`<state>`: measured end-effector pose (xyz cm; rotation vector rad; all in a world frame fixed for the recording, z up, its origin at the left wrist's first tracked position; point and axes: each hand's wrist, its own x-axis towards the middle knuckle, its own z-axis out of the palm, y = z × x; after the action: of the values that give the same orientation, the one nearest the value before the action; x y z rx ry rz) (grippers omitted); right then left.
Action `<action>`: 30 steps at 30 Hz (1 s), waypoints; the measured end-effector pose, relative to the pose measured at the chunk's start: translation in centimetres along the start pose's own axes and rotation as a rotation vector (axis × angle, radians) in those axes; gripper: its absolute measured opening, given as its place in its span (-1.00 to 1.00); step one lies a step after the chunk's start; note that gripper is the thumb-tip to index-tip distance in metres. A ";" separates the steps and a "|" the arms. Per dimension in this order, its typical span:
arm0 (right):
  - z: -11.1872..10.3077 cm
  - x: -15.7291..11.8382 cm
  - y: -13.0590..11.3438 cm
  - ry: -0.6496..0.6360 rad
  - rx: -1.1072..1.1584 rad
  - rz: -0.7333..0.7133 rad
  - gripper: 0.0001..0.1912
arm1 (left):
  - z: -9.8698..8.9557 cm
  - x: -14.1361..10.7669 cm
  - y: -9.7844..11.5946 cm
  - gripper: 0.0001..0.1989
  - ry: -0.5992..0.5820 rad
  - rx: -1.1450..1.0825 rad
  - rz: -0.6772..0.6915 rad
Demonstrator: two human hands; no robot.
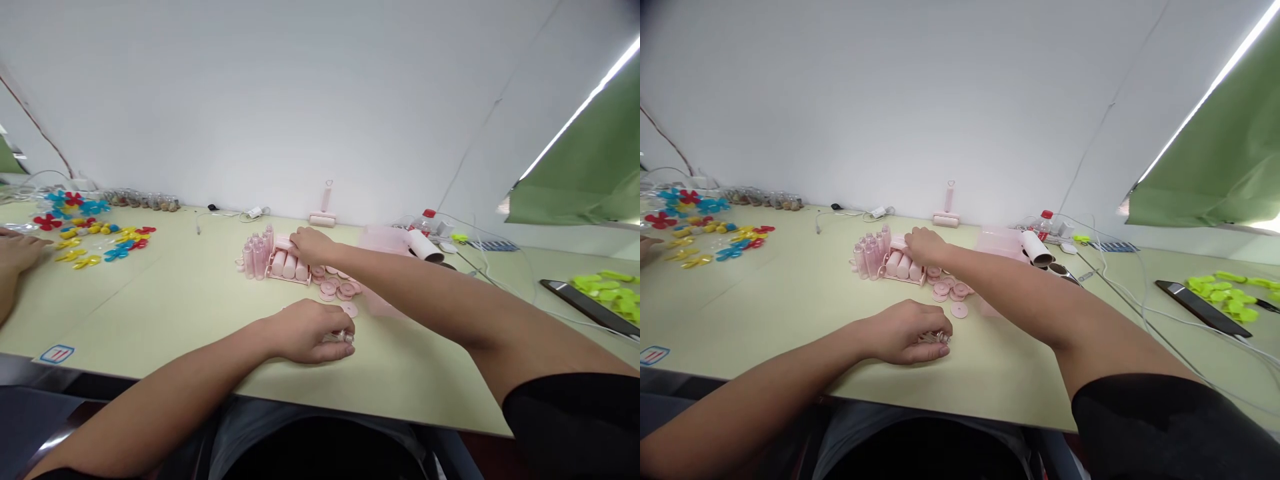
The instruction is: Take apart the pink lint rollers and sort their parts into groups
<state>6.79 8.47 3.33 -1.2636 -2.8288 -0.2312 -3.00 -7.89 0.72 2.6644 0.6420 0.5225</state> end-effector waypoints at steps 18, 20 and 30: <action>-5.3 -5.3 0.5 0.300 0.585 0.095 -0.65 | -1.7 -0.6 0.0 -0.89 0.494 -0.317 0.075; -5.1 -7.9 -1.2 0.220 0.874 0.144 -0.61 | -2.8 -0.9 0.3 -0.92 0.750 -0.567 0.130; -1.0 -15.9 -9.7 -0.262 1.589 -0.079 -0.52 | -3.3 -2.6 4.3 -0.69 0.923 -1.373 0.076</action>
<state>10.17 -9.81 1.63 -0.6897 -1.9635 1.8054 -5.02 -11.99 4.70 1.0712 0.1877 1.5227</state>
